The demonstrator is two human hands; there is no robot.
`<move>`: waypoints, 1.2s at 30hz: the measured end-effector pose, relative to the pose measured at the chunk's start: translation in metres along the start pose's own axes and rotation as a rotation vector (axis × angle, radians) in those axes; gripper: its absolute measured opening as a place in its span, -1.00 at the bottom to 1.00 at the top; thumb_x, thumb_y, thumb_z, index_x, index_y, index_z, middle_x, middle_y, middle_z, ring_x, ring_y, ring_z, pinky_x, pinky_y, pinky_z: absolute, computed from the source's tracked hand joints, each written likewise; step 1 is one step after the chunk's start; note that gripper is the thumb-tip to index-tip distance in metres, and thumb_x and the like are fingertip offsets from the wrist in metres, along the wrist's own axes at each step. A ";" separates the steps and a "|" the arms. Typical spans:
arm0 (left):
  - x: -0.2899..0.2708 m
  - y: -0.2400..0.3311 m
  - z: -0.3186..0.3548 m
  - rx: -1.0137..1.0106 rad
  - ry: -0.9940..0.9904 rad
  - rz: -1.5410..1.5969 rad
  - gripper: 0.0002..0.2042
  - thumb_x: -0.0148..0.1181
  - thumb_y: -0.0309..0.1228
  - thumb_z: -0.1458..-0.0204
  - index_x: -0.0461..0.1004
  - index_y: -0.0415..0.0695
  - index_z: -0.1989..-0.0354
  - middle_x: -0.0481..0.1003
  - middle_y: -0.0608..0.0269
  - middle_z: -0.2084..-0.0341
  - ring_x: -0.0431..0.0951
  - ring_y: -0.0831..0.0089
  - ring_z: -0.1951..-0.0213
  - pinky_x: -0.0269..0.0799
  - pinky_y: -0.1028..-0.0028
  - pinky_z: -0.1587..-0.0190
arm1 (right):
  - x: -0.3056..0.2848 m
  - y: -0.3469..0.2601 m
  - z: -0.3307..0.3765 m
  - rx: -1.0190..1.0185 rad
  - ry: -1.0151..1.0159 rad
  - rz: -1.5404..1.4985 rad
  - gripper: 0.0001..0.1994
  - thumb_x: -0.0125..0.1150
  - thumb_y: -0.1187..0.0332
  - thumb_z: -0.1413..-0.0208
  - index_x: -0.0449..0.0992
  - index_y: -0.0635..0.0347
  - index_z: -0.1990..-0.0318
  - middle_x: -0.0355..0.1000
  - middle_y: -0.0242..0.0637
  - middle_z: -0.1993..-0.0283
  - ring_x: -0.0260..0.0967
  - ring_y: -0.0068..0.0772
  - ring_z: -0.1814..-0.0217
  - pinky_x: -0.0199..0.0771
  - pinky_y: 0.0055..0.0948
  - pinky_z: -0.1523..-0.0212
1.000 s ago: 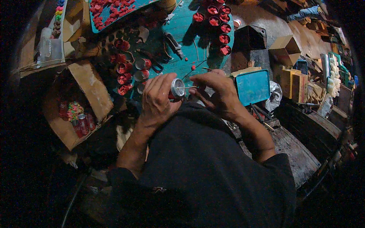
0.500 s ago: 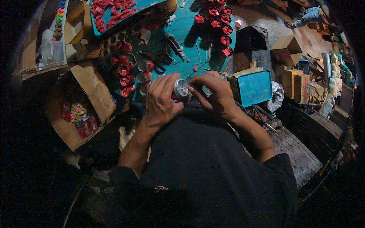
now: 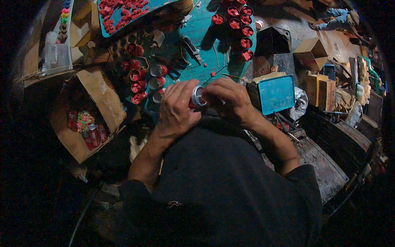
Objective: The person assembles small red firecrackers by hand. They pick up red paper pieces, fold them, insert a fuse, and place the finished units into small metal cups on a green workbench.
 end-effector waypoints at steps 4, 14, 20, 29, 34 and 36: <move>0.002 -0.001 0.001 -0.020 -0.017 0.042 -0.37 0.46 -0.44 0.26 0.42 -0.25 -0.10 0.55 -0.10 0.11 0.57 -0.10 0.09 0.44 0.12 -0.08 | 0.000 -0.008 -0.003 -0.065 0.032 0.070 -0.72 0.36 0.58 0.10 0.58 0.18 0.17 0.54 -0.19 0.22 0.49 -0.04 0.19 0.43 -0.21 0.12; 0.045 -0.067 0.004 -0.940 0.257 1.528 -0.63 0.11 -0.15 -0.31 0.35 -0.17 -0.10 0.51 -0.06 -0.01 0.60 -0.02 0.05 0.57 -0.02 0.02 | 0.021 0.055 0.022 0.598 0.150 -0.542 -0.77 0.45 0.42 -0.12 0.62 0.30 0.10 0.60 -0.28 0.09 0.51 -0.50 0.04 0.50 -0.40 -0.05; 0.081 -0.118 -0.010 -0.949 0.385 2.237 -0.53 -0.02 -0.02 -0.36 0.39 -0.27 -0.05 0.53 -0.25 0.10 0.56 -0.15 0.00 0.53 -0.05 -0.14 | 0.007 0.006 -0.018 0.058 0.403 -0.003 -0.80 0.45 0.44 -0.02 0.61 0.14 0.18 0.54 -0.13 0.06 0.53 -0.02 0.05 0.55 -0.19 0.02; 0.062 -0.094 -0.025 -0.821 0.442 1.730 -0.52 -0.14 0.01 -0.41 0.40 -0.21 -0.09 0.57 0.02 0.06 0.60 0.14 0.03 0.53 0.15 -0.09 | 0.025 0.029 -0.043 -0.069 0.294 0.280 -0.49 0.48 0.40 0.28 0.57 0.05 0.03 0.45 -0.08 -0.02 0.44 0.08 0.02 0.53 -0.05 0.03; 0.043 -0.068 -0.032 -0.595 0.567 1.562 -0.64 -0.01 -0.11 -0.39 0.43 -0.14 -0.10 0.57 0.14 0.06 0.61 0.24 0.06 0.52 0.23 -0.10 | 0.023 0.039 -0.034 -0.028 0.338 0.095 -0.62 0.41 0.44 0.10 0.60 0.15 0.03 0.46 -0.03 -0.05 0.50 0.07 -0.06 0.56 -0.14 0.00; 0.032 -0.053 -0.028 -0.540 0.555 1.491 -0.68 0.12 -0.29 -0.37 0.32 -0.16 -0.19 0.48 0.18 0.01 0.51 0.39 0.00 0.44 0.30 -0.16 | 0.017 0.030 -0.031 -0.007 0.402 -0.001 -0.63 0.35 0.58 0.13 0.64 0.21 0.07 0.49 -0.04 -0.03 0.54 0.00 -0.01 0.56 -0.22 -0.02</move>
Point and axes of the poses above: each hand's wrist, its own z-axis away from the middle knuckle, its own x-axis out of the palm, y = z × x, the point moved 6 cm from there along -z, towards the middle knuckle
